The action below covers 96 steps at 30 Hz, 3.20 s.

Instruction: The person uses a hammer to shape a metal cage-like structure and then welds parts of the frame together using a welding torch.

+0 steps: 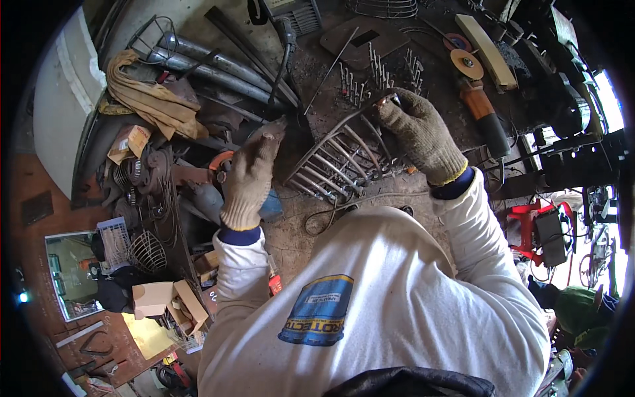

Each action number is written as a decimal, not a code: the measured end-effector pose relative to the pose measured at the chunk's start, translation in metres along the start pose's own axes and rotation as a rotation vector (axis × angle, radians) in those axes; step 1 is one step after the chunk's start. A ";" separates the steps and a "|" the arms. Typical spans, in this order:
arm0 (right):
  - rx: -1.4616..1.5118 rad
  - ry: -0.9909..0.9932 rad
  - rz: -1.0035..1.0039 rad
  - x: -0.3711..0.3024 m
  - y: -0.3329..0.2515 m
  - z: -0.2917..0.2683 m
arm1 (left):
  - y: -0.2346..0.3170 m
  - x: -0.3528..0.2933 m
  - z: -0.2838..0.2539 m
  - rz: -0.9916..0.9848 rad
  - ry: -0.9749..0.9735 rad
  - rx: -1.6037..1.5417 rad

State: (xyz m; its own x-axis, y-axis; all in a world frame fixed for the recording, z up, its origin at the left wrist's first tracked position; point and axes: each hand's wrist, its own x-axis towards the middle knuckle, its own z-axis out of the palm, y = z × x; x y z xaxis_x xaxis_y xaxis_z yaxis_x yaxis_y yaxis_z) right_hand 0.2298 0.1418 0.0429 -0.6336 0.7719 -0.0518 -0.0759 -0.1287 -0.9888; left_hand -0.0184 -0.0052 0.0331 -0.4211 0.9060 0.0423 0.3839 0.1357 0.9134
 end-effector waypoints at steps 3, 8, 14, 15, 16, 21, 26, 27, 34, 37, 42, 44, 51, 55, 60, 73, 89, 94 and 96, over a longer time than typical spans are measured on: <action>0.040 0.004 -0.006 -0.002 -0.005 0.004 | 0.026 -0.005 -0.002 0.158 -0.206 -0.190; -0.067 -0.006 -0.019 0.007 -0.007 0.005 | 0.075 0.009 0.012 -0.025 -0.396 -0.133; -0.033 -0.017 0.023 0.009 -0.017 0.015 | 0.066 0.018 0.010 -0.150 -0.365 -0.269; -0.032 -0.015 0.022 0.010 -0.019 0.016 | 0.063 0.019 0.008 -0.150 -0.366 -0.268; -0.080 -0.010 0.016 0.011 -0.021 0.018 | 0.060 0.019 0.006 -0.141 -0.360 -0.284; -0.146 -0.009 0.055 0.012 -0.038 0.023 | 0.046 0.022 0.000 -0.133 -0.252 -0.330; -0.174 -0.026 0.119 0.013 -0.041 0.020 | 0.033 0.024 -0.010 0.494 -0.112 0.215; -0.172 -0.022 0.120 0.014 -0.040 0.021 | 0.031 0.024 -0.013 0.367 -0.157 0.027; -0.146 0.021 0.083 0.024 -0.035 0.017 | -0.013 -0.011 -0.011 0.684 -0.018 0.367; 0.009 0.056 0.076 0.028 -0.032 0.016 | -0.041 -0.006 0.009 1.134 0.325 0.723; -0.198 0.107 -0.461 0.038 0.029 -0.024 | -0.050 -0.006 0.011 0.665 0.379 0.553; -0.310 0.163 -0.642 0.033 0.044 -0.028 | -0.033 -0.003 0.015 0.729 0.411 0.584; 0.108 0.218 -0.120 -0.022 0.101 -0.020 | -0.013 -0.003 0.025 0.570 0.308 0.403; 0.239 0.201 -0.079 -0.024 0.106 -0.025 | -0.014 -0.003 0.036 0.366 0.191 -0.033; 0.600 0.219 -0.133 -0.027 0.111 -0.021 | 0.007 -0.007 0.044 0.659 0.298 0.382; 0.579 0.189 -0.189 -0.026 0.129 -0.033 | 0.018 -0.024 0.047 0.114 0.070 0.007; 0.265 0.374 -0.141 -0.016 0.146 -0.026 | 0.053 -0.013 0.049 -0.058 -0.438 -1.152; 0.193 0.360 -0.255 -0.028 0.136 -0.021 | 0.047 -0.016 0.046 0.130 -0.103 -0.382; 0.223 0.355 -0.260 -0.030 0.131 -0.016 | 0.039 -0.015 0.043 0.108 -0.081 -0.347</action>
State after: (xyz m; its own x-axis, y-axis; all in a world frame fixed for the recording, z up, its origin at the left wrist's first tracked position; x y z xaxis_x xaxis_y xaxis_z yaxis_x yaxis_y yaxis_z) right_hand 0.2510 0.1122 -0.0873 -0.2735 0.9556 0.1097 -0.3845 -0.0040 -0.9231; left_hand 0.0380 0.0036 0.0505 -0.3220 0.9383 0.1262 0.1151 -0.0935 0.9889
